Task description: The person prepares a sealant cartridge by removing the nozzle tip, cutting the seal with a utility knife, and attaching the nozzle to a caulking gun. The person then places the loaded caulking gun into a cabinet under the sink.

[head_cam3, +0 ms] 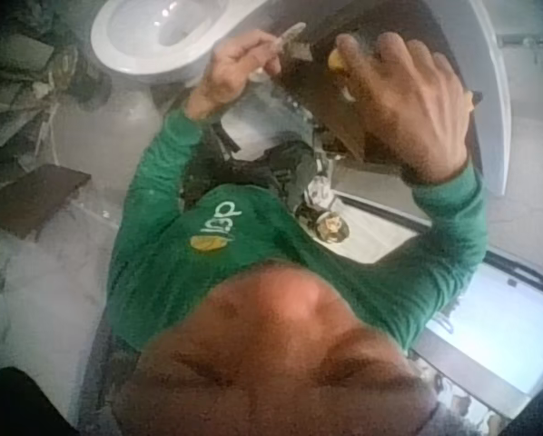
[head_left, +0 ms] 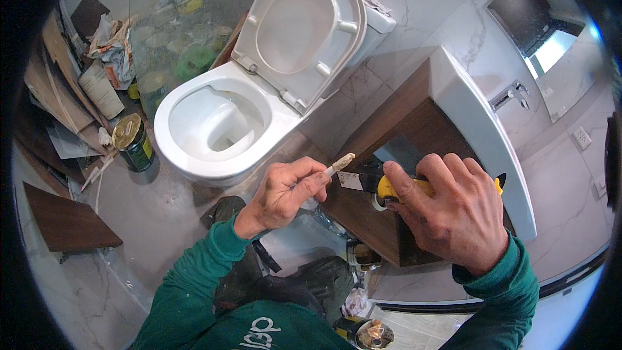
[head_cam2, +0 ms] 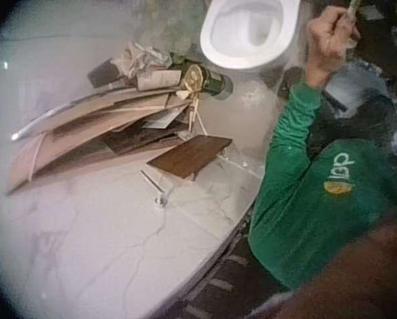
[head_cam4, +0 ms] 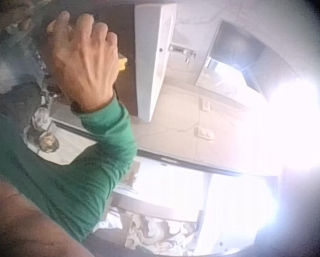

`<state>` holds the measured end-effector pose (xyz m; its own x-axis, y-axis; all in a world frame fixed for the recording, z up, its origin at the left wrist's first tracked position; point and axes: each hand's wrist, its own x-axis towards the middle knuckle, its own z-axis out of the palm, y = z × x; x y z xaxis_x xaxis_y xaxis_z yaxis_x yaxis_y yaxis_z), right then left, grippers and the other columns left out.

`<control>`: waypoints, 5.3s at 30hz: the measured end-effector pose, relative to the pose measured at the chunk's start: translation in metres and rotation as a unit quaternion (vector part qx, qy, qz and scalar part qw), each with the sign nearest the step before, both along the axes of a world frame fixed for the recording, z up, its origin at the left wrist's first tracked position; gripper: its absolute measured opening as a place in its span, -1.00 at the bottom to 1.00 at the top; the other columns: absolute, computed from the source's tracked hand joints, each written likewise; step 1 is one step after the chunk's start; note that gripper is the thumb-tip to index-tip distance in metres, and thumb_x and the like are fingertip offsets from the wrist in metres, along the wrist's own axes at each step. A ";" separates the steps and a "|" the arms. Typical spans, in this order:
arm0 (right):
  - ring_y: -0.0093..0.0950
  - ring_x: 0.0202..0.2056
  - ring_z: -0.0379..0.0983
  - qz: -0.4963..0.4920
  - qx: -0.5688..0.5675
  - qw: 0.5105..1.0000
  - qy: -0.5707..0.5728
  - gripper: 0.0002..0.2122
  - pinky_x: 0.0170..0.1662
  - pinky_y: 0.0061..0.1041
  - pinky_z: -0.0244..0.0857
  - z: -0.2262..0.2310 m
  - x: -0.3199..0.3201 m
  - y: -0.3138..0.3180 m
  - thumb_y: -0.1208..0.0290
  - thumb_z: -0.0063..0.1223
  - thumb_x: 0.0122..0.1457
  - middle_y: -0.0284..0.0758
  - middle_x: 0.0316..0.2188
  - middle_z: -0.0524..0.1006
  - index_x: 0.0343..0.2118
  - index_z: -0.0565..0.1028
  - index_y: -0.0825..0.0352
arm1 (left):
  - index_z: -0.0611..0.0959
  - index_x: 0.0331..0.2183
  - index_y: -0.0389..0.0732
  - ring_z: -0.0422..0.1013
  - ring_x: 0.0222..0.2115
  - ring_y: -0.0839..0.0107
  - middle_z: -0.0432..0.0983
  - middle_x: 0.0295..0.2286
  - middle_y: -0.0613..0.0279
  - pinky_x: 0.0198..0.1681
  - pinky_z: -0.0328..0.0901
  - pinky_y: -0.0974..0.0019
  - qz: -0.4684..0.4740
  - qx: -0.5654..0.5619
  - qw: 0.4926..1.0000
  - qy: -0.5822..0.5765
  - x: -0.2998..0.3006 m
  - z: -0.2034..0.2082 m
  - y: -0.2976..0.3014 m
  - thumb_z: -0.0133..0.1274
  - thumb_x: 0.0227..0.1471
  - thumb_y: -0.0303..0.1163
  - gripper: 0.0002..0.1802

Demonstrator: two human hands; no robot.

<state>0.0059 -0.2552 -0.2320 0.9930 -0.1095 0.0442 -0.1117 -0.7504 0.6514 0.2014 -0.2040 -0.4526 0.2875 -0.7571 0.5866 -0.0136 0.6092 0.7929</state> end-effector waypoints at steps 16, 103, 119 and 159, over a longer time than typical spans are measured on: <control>-0.48 -0.42 0.34 0.006 -0.016 1.000 -0.005 -0.56 -0.39 -0.44 0.17 0.003 0.002 0.007 0.30 0.16 0.00 -0.40 -0.42 0.33 0.02 0.57 0.16 | 0.64 -0.22 -0.35 0.48 -0.49 0.58 0.58 -0.54 0.27 -0.41 0.35 0.44 0.004 0.006 1.000 -0.009 0.000 0.001 0.002 0.01 0.33 -0.32 -0.74; -0.08 -0.35 0.65 0.046 0.620 0.605 -0.497 -0.42 -0.31 -0.22 0.51 -0.252 0.074 0.025 0.24 0.42 -0.02 -0.02 -0.38 0.63 0.02 0.40 0.34 | 0.71 -0.28 -0.36 0.58 -0.39 0.30 0.65 -0.40 0.08 -0.31 0.42 0.31 0.392 -0.046 0.862 -0.318 0.012 0.096 0.060 0.33 -0.07 -0.59 -0.77; -0.15 -0.34 0.67 0.104 0.690 0.585 -0.413 -0.46 -0.27 -0.25 0.52 -0.247 0.086 0.043 0.27 0.43 -0.03 -0.08 -0.36 0.65 -0.03 0.42 0.36 | 0.68 -0.33 -0.31 0.51 -0.49 0.14 0.58 -0.48 0.09 -0.42 0.34 0.17 0.528 -0.072 0.699 -0.476 0.021 0.092 0.094 0.24 -0.09 -0.59 -0.82; -0.18 -0.34 0.65 0.150 0.637 0.577 -0.489 -0.41 -0.27 -0.33 0.52 -0.290 0.141 0.071 0.33 0.46 -0.11 -0.12 -0.32 0.63 0.02 0.46 0.35 | 0.76 -0.35 -0.38 0.58 -0.50 0.51 0.68 -0.50 0.10 -0.42 0.44 0.47 0.496 0.064 0.808 -0.311 0.044 0.097 0.131 0.13 -0.05 -0.65 -0.83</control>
